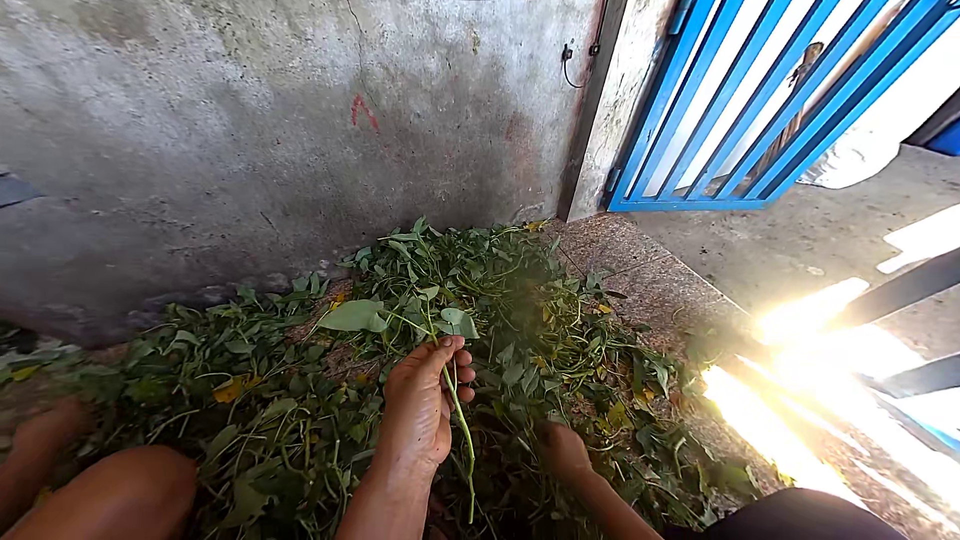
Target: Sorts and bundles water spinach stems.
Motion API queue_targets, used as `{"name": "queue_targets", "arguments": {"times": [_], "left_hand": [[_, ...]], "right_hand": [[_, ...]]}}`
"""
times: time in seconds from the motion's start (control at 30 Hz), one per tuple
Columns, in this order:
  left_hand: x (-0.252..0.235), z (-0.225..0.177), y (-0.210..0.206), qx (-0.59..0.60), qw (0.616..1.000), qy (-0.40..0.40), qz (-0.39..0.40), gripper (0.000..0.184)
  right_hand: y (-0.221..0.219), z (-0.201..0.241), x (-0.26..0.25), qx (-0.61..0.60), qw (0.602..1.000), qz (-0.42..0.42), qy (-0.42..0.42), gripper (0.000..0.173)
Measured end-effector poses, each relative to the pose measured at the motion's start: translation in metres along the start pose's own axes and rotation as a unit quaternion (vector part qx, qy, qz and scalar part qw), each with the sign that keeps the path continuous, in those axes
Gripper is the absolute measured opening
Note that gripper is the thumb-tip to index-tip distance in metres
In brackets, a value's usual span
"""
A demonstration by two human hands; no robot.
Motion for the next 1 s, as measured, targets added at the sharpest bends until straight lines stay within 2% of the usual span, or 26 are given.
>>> {"name": "queue_targets", "arguments": {"times": [0.07,0.13,0.2,0.23,0.3,0.33,0.37,0.43,0.47,0.5,0.57,0.6,0.67,0.7,0.73,0.8,0.83,0.9,0.93,0.97,1.0], "left_hand": [[0.0,0.001,0.0,0.0,1.0,0.001,0.004,0.019],[0.0,0.001,0.0,0.001,1.0,0.001,0.005,0.018],[0.001,0.0,0.0,0.002,1.0,0.001,0.005,0.018],[0.001,-0.001,0.0,0.003,1.0,0.001,0.004,0.018],[0.002,-0.001,0.0,0.0,1.0,0.001,0.008,0.018],[0.002,-0.001,0.0,-0.003,1.0,0.001,0.009,0.018],[0.003,0.0,0.0,-0.004,1.0,0.003,0.01,0.018],[0.004,0.004,-0.002,-0.005,1.0,0.007,0.013,0.017],[0.004,0.004,-0.004,-0.006,1.0,0.007,0.015,0.016],[0.004,0.005,-0.005,-0.007,1.0,0.006,0.015,0.016],[0.004,0.008,-0.004,-0.012,1.0,0.007,0.01,0.016],[0.004,0.01,-0.004,-0.014,1.0,0.009,0.01,0.015],[0.004,0.012,-0.006,-0.014,1.0,0.011,0.016,0.016],[0.004,0.012,-0.008,-0.013,1.0,0.011,0.02,0.016],[0.003,0.011,-0.009,-0.013,1.0,0.009,0.023,0.015],[0.004,0.012,-0.008,-0.013,1.0,0.007,0.023,0.014],[0.004,0.013,-0.007,-0.017,1.0,0.008,0.022,0.014],[0.005,0.014,-0.008,-0.025,0.999,0.009,0.026,0.014],[0.005,0.014,-0.009,-0.029,0.999,0.009,0.03,0.014],[0.005,0.013,-0.01,-0.033,0.999,0.009,0.034,0.014],[0.005,0.014,-0.01,-0.037,0.999,0.01,0.037,0.015]], "right_hand": [[-0.033,-0.005,-0.002,0.045,0.996,0.067,-0.045,0.055],[-0.056,-0.015,-0.004,0.024,0.994,0.088,-0.062,0.046],[-0.056,-0.021,-0.006,-0.129,0.989,0.061,-0.04,0.035],[-0.047,-0.021,-0.002,-0.248,0.968,0.028,-0.015,0.028],[-0.025,-0.019,0.014,-0.473,0.88,-0.015,0.036,0.013],[-0.018,-0.022,0.021,-0.522,0.852,-0.017,0.048,0.009],[-0.013,-0.028,0.025,-0.501,0.864,-0.02,0.05,0.009],[-0.001,-0.038,0.031,-0.327,0.943,-0.02,0.05,0.02],[0.012,-0.034,0.038,-0.297,0.952,-0.03,0.073,0.023],[0.029,-0.025,0.048,-0.34,0.931,-0.061,0.118,0.019],[0.048,-0.011,0.066,-0.487,0.852,-0.068,0.178,0.009],[0.051,-0.01,0.068,-0.489,0.851,-0.06,0.181,0.009],[0.052,-0.017,0.065,-0.348,0.922,-0.057,0.158,0.015],[0.055,-0.017,0.067,-0.326,0.93,-0.059,0.158,0.017],[0.062,-0.011,0.073,-0.374,0.906,-0.069,0.185,0.014],[0.071,0.001,0.087,-0.527,0.819,-0.055,0.222,0.009],[0.073,0.002,0.088,-0.532,0.814,-0.062,0.223,0.009],[0.079,-0.002,0.084,-0.42,0.872,-0.122,0.221,0.011],[0.083,0.0,0.087,-0.417,0.87,-0.131,0.23,0.011],[0.087,0.004,0.092,-0.479,0.833,-0.118,0.25,0.007],[0.089,0.007,0.096,-0.562,0.78,-0.086,0.262,0.006]]}}
Point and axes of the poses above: each hand's wrist, its own x-axis away from the middle knuckle, its own y-axis out of the back of the hand, z = x × y, the point moved 9 cm from there along -x, towards the middle knuckle, and after that the axes turned 14 degrees about x, right-handed, at the moved point
